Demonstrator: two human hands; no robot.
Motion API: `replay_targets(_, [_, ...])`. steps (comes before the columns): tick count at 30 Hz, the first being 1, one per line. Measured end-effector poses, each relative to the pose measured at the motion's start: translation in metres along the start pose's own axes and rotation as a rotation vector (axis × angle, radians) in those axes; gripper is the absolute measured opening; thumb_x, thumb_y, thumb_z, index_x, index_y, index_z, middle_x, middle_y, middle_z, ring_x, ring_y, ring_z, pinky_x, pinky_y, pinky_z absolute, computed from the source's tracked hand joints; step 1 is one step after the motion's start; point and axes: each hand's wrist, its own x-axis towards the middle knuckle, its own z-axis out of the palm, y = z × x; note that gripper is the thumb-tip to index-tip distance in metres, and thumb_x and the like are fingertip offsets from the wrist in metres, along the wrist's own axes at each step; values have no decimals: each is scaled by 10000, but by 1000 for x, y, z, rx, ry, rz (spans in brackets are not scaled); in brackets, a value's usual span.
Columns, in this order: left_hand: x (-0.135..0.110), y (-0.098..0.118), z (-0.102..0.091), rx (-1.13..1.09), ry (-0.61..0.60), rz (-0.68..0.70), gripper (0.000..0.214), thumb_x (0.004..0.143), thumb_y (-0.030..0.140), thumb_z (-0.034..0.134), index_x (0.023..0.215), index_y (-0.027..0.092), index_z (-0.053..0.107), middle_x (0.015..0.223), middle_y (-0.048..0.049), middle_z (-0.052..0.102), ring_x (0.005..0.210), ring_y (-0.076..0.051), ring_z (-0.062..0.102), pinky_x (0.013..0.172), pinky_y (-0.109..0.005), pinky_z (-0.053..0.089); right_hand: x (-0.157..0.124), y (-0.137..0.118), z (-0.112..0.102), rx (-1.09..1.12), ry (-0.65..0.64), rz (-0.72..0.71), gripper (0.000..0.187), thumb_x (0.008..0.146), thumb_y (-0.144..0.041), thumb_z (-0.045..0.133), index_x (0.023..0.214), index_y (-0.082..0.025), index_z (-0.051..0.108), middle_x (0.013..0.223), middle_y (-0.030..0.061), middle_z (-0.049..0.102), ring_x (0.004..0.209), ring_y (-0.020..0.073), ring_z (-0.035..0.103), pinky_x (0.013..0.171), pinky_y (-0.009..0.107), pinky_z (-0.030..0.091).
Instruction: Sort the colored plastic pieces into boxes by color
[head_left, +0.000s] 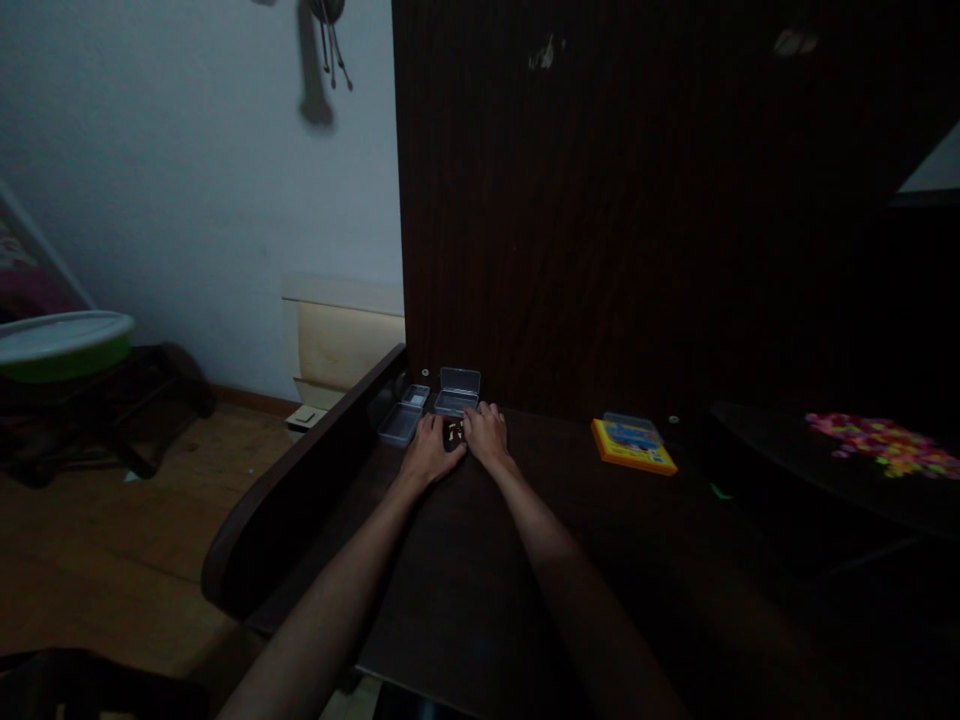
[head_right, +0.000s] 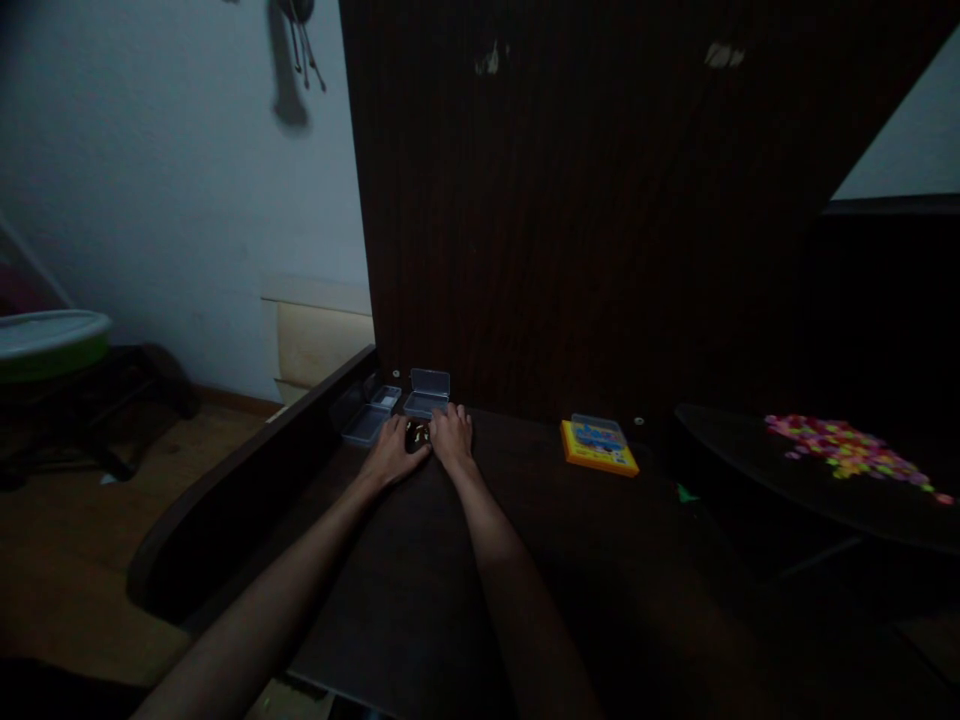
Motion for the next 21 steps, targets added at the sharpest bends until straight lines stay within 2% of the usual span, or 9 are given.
replay_targets(4, [1, 1, 1, 36, -13, 12, 409, 758, 359, 626, 1096, 176, 485, 1179, -144, 523, 1205, -311, 457, 1027, -484, 395, -6, 7, -9, 43, -10, 0, 372, 884, -191, 435, 1212, -183, 610, 1076, 140, 628, 1049, 273, 492, 906, 409, 410])
replay_targets(7, [3, 2, 1, 56, -31, 26, 435, 773, 380, 612, 1126, 161, 485, 1217, -159, 511, 1210, -309, 460, 1045, -476, 380, -16, 28, -29, 52, -28, -86, 403, 862, -163, 436, 1236, -161, 587, 1126, 114, 627, 1065, 245, 494, 951, 367, 394])
replay_targets(10, [6, 4, 0, 69, -70, 38, 434, 803, 409, 577, 1140, 146, 504, 1239, -168, 504, 1218, -308, 460, 1056, -457, 372, -33, 65, -60, -14, -23, -121, 395, 845, -155, 431, 1199, -183, 605, 1142, 90, 626, 1065, 247, 488, 950, 378, 391])
replay_targets(13, [10, 5, 0, 80, -95, 56, 397, 829, 415, 540, 1127, 154, 535, 1218, -161, 518, 1187, -308, 482, 1028, -454, 397, -50, 111, -97, -114, -32, -136, 380, 852, -169, 409, 1166, -154, 623, 1134, 109, 623, 1062, 260, 487, 950, 391, 391])
replay_targets(16, [14, 7, 0, 108, -108, 75, 398, 842, 409, 519, 1148, 156, 546, 1195, -154, 521, 1151, -307, 492, 1009, -455, 409, -65, 157, -130, -213, -25, -96, 397, 852, -184, 405, 1187, -186, 617, 1163, 113, 608, 1088, 273, 480, 973, 419, 386])
replay_targets(19, [19, 6, 2, 106, -126, 112, 366, 843, 387, 520, 1146, 186, 569, 1115, -116, 536, 1115, -283, 499, 998, -435, 418, -76, 196, -153, -312, -19, -7, 432, 851, -231, 413, 1236, -162, 597, 1218, 150, 574, 1103, 300, 482, 949, 443, 408])
replay_targets(21, [22, 5, 4, 98, -132, 131, 362, 848, 380, 508, 1138, 180, 589, 1080, -113, 527, 1098, -279, 496, 998, -434, 417, -81, 218, -160, -337, -38, 24, 474, 861, -260, 396, 1298, -164, 552, 1293, 146, 541, 1140, 300, 479, 958, 457, 407])
